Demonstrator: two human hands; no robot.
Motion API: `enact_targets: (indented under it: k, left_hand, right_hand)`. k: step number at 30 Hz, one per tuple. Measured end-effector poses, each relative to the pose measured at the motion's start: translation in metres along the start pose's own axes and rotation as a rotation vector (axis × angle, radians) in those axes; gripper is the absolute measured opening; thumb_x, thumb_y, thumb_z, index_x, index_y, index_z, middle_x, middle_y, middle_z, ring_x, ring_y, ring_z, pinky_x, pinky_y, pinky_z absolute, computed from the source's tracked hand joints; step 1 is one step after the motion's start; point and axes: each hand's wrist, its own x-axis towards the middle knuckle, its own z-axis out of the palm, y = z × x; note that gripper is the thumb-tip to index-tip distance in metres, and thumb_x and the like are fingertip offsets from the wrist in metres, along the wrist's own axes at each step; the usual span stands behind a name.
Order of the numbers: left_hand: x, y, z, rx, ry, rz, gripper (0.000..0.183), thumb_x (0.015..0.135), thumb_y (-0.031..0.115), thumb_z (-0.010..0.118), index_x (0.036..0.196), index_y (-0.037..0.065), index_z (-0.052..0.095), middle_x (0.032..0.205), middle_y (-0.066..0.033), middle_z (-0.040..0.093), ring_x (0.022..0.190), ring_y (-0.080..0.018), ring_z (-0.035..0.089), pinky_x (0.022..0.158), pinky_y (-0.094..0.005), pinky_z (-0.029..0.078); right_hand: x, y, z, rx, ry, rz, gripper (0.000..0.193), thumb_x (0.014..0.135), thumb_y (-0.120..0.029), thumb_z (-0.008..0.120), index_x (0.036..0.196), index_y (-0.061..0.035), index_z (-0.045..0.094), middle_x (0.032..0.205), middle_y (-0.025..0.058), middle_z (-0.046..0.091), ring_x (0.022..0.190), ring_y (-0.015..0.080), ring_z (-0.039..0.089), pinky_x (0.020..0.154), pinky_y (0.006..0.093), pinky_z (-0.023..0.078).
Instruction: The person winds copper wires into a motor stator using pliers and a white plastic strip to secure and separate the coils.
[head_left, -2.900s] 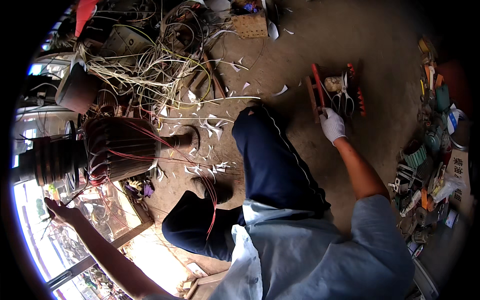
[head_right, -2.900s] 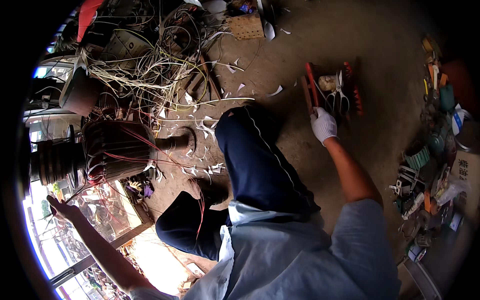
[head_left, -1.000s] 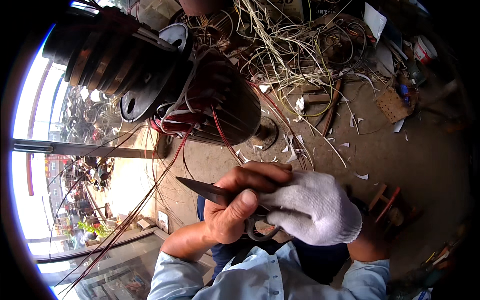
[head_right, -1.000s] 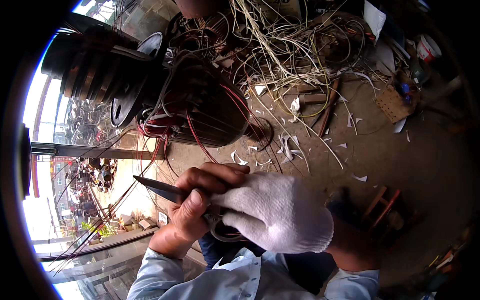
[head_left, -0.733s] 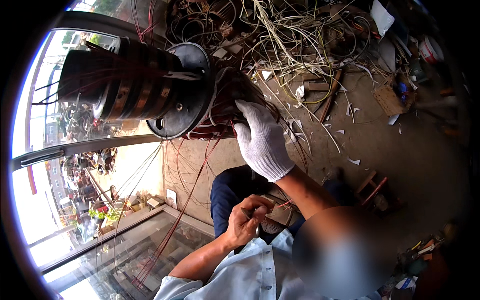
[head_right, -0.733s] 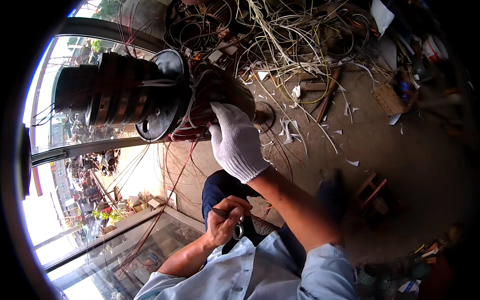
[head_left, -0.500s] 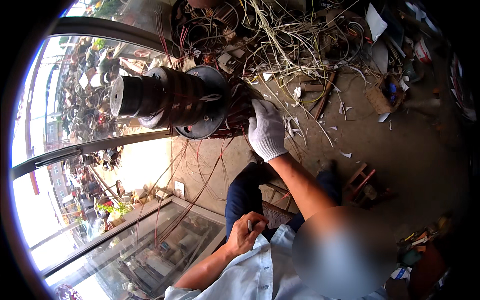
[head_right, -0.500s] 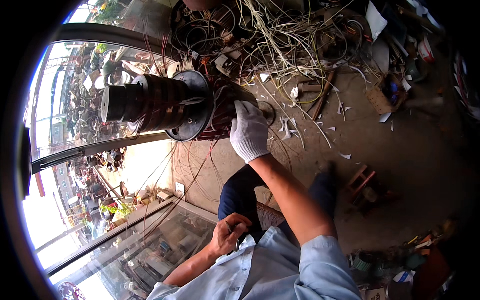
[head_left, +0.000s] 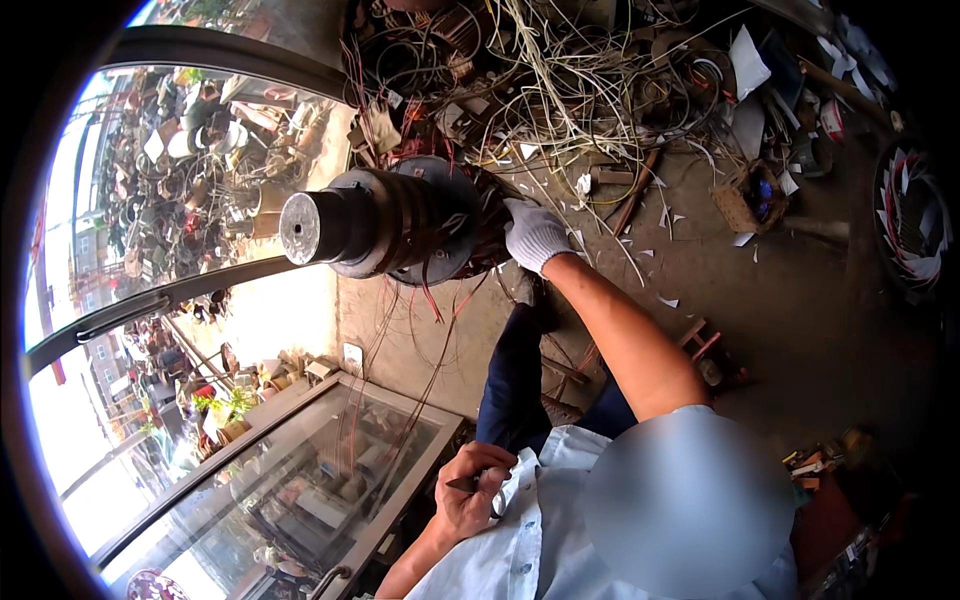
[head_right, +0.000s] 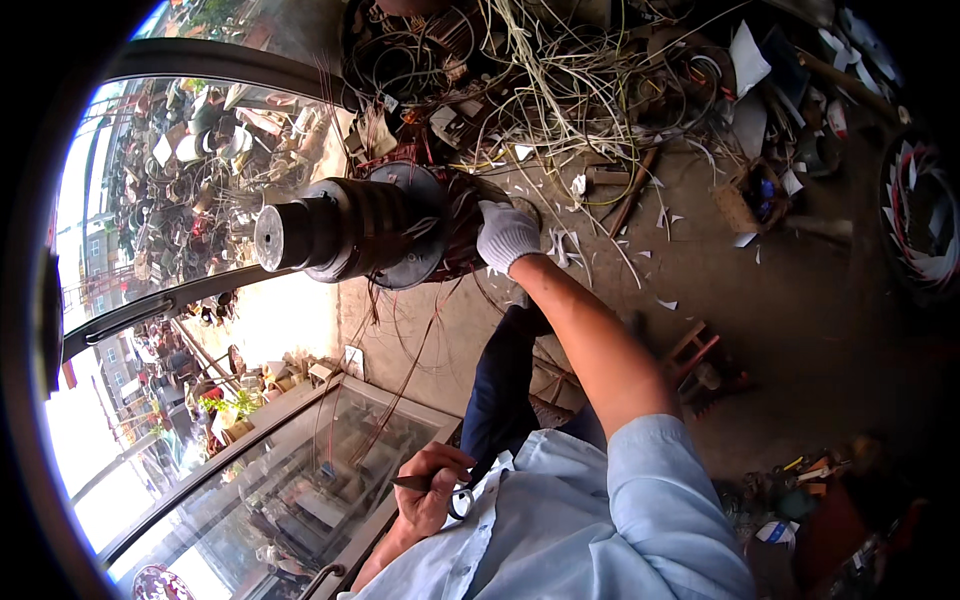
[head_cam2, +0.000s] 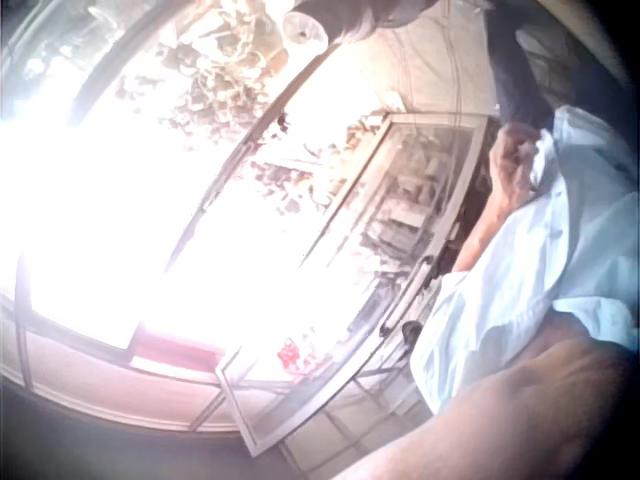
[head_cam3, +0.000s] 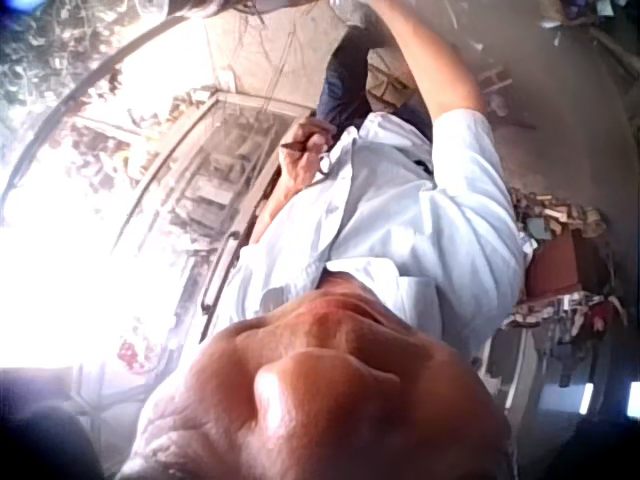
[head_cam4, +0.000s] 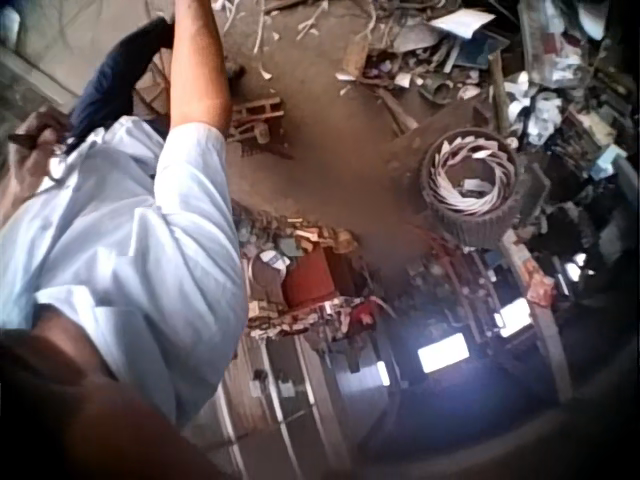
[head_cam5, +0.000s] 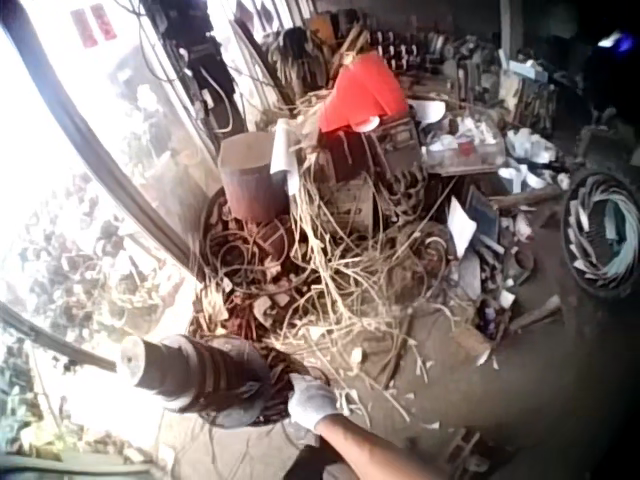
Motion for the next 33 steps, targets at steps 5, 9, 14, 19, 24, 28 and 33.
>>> enact_targets:
  k: [5,9,14,19,24,28,33]
  left_hand:
    - [0.038,0.028,-0.057,-0.083,-0.097,0.030,0.015,0.094,0.013,0.063,0.086,0.000,0.064,0.090,-0.0134,0.069,0.079,-0.0231,0.063,0.073,-0.0338,0.050]
    - [0.064,0.039,-0.098,-0.039,-0.187,0.048,0.015,0.094,0.015,0.063,0.087,0.001,0.062,0.088,-0.0119,0.070,0.077,-0.0241,0.063,0.073,-0.0351,0.050]
    - [0.094,0.057,-0.130,-0.047,-0.193,0.074,0.015,0.094,0.015,0.063,0.087,0.002,0.062,0.085,-0.0118,0.070,0.076,-0.0249,0.064,0.069,-0.0352,0.049]
    - [0.113,0.077,-0.147,-0.108,-0.053,0.056,0.023,0.094,0.019,0.064,0.081,0.000,0.061,0.079,-0.0125,0.069,0.067,-0.0205,0.060,0.064,-0.0329,0.048]
    - [0.121,0.093,-0.147,-0.145,0.165,0.002,0.030,0.096,0.022,0.063,0.076,0.000,0.058,0.078,-0.0146,0.066,0.060,-0.0127,0.054,0.056,-0.0263,0.044]
    - [0.129,0.107,-0.135,-0.135,0.252,-0.049,0.031,0.096,0.022,0.063,0.075,0.000,0.056,0.079,-0.0150,0.066,0.059,-0.0128,0.054,0.057,-0.0259,0.044]
    - [0.141,0.118,-0.122,-0.169,0.311,-0.085,0.029,0.095,0.020,0.062,0.076,0.000,0.055,0.079,-0.0159,0.066,0.059,-0.0129,0.054,0.057,-0.0261,0.044]
  right_hand:
    - [0.023,0.002,-0.009,0.029,-0.049,0.075,0.040,0.088,-0.017,0.051,0.126,-0.0084,0.060,0.114,0.0210,0.067,0.109,0.0387,0.062,0.096,0.0460,0.049]
    - [0.030,-0.009,-0.005,-0.004,-0.048,0.059,0.043,0.089,-0.013,0.047,0.131,-0.0098,0.057,0.127,0.0193,0.061,0.118,0.0351,0.058,0.101,0.0429,0.047]
    - [0.036,-0.021,-0.005,0.033,-0.128,0.118,0.046,0.089,-0.009,0.043,0.133,-0.0108,0.057,0.134,0.0177,0.057,0.123,0.0335,0.055,0.103,0.0416,0.045]
    - [0.055,-0.015,-0.017,-0.039,-0.014,-0.037,0.036,0.090,-0.014,0.047,0.122,-0.0102,0.063,0.119,0.0169,0.064,0.110,0.0347,0.061,0.096,0.0435,0.049]
    - [0.084,-0.014,-0.028,-0.399,0.054,-0.283,0.035,0.085,-0.014,0.051,0.118,-0.0108,0.062,0.117,0.0096,0.064,0.114,0.0294,0.057,0.102,0.0453,0.040]
    - [0.096,-0.015,-0.031,-0.479,-0.203,-0.310,0.036,0.085,-0.014,0.052,0.120,-0.0111,0.058,0.113,0.0095,0.064,0.113,0.0266,0.058,0.104,0.0455,0.037]
    - [0.111,-0.018,-0.041,-0.499,-0.346,-0.342,0.034,0.085,-0.015,0.052,0.117,-0.0109,0.060,0.111,0.0105,0.065,0.110,0.0265,0.060,0.100,0.0418,0.040]
